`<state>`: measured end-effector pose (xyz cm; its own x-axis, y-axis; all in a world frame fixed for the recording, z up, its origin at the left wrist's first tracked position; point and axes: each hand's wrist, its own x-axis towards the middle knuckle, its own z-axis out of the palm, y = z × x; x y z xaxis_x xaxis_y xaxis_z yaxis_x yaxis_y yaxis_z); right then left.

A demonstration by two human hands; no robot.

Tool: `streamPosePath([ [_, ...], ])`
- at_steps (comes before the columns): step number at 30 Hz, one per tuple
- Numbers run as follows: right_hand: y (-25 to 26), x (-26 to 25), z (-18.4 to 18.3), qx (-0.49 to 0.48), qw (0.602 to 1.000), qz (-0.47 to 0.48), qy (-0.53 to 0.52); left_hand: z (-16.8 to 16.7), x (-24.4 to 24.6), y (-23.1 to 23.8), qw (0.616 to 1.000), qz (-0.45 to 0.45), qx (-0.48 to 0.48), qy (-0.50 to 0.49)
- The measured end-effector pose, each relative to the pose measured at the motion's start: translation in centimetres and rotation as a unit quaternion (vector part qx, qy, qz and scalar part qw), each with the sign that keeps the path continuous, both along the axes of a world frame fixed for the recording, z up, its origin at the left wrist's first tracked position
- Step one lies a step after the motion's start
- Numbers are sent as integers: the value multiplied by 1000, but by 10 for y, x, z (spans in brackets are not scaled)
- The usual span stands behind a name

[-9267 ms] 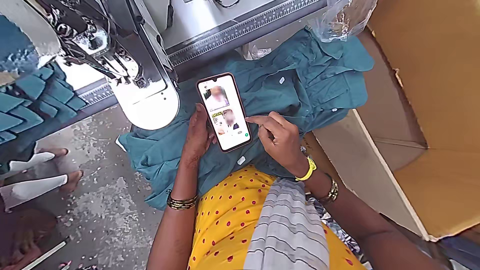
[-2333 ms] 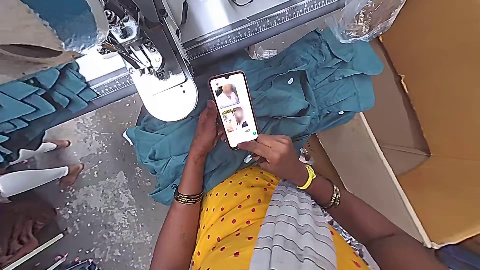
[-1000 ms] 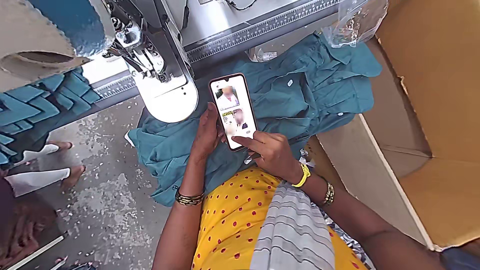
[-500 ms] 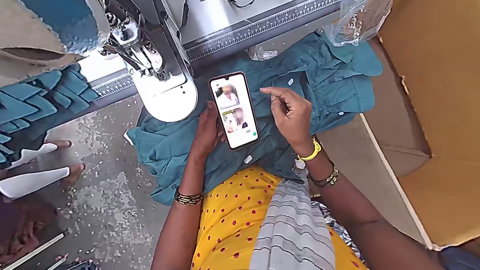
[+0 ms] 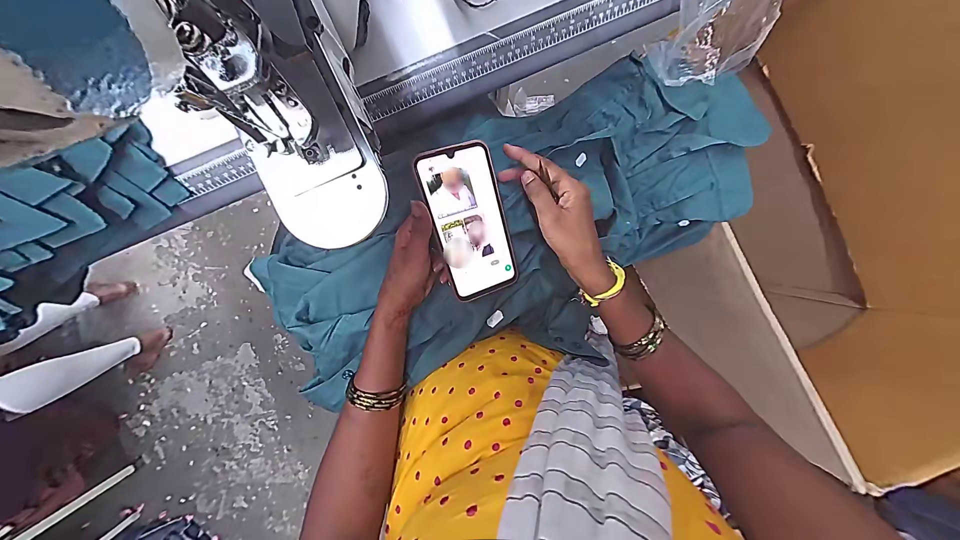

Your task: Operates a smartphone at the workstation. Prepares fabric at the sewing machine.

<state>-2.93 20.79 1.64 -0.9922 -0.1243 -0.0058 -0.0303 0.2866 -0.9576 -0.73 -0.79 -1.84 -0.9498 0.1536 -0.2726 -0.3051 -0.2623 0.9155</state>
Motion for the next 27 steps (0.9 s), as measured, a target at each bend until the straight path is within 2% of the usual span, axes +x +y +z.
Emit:
streamPosePath([
  [11, -3, -1, 1, -43, 999, 19, -28, 0, 0, -1, 1000, -6, 2, 2],
  [18, -8, -10, -10, -63, 998, 19, -16, -2, -1, -1, 1000, -8, 21, 16],
  [27, -3, 2, -3, -55, 998, 21, -25, -3, 0, -2, 999, -7, 28, 12],
])
